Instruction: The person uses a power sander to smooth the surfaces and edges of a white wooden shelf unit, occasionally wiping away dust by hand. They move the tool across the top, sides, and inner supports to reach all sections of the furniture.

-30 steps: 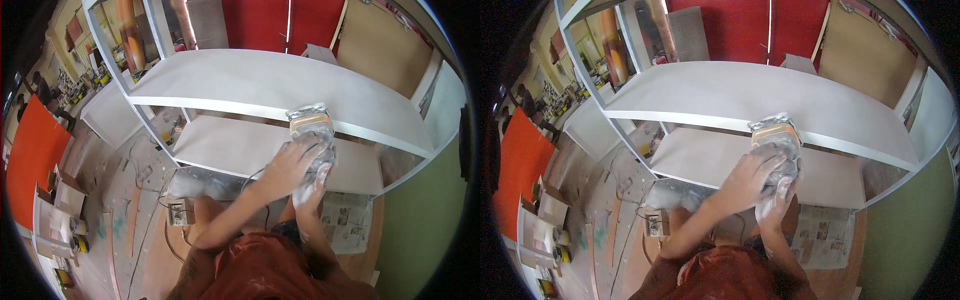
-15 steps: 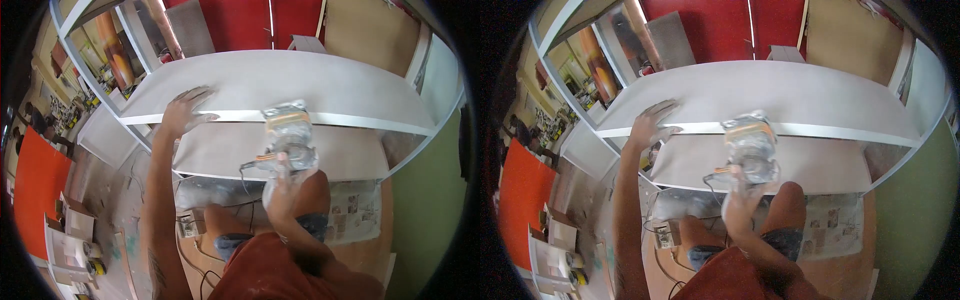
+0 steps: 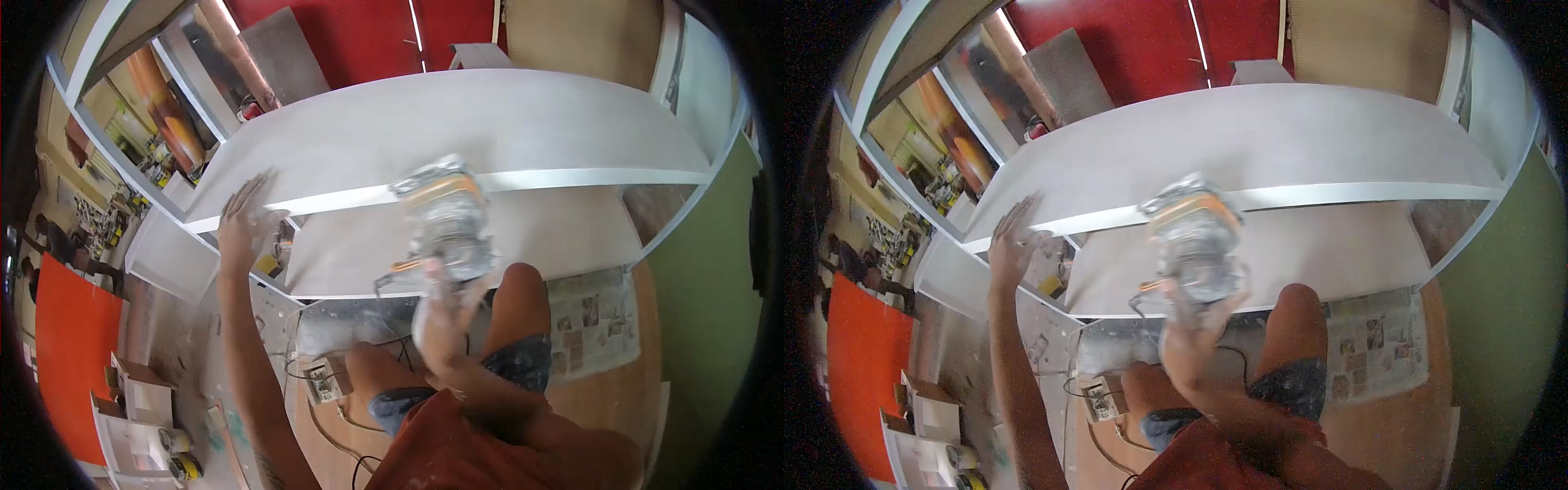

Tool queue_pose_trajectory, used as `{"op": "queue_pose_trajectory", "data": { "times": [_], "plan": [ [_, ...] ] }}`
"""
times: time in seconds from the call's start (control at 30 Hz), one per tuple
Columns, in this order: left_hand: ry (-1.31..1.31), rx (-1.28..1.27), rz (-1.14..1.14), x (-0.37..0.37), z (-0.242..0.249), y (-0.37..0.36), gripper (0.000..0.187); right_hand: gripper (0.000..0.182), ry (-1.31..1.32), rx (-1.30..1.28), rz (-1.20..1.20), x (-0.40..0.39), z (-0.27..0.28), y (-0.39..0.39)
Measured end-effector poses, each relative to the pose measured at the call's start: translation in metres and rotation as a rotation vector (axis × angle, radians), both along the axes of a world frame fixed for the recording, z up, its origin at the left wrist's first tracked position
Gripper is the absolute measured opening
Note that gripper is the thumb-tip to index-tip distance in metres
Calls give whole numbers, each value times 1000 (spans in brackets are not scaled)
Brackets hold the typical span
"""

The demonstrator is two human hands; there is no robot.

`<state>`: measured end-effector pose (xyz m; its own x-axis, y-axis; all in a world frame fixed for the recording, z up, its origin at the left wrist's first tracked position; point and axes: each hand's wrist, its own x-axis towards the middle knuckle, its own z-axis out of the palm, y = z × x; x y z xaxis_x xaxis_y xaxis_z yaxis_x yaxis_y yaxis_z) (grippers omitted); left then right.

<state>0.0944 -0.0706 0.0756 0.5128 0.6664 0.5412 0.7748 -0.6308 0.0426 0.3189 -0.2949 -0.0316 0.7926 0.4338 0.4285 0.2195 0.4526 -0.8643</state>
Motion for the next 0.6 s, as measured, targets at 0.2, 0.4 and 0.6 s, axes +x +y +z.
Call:
{"op": "queue_pose_trajectory", "data": {
  "times": [0.2,0.4,0.6],
  "plan": [
    [-138,208,27,-3,-31,8,64,82,487,272,203,47,60,-26],
    [-160,303,15,-6,-45,17,62,48,205,119,165,5,12,-3],
    [-191,381,-7,-4,-51,20,59,88,546,288,446,-67,46,26]
  ]
}}
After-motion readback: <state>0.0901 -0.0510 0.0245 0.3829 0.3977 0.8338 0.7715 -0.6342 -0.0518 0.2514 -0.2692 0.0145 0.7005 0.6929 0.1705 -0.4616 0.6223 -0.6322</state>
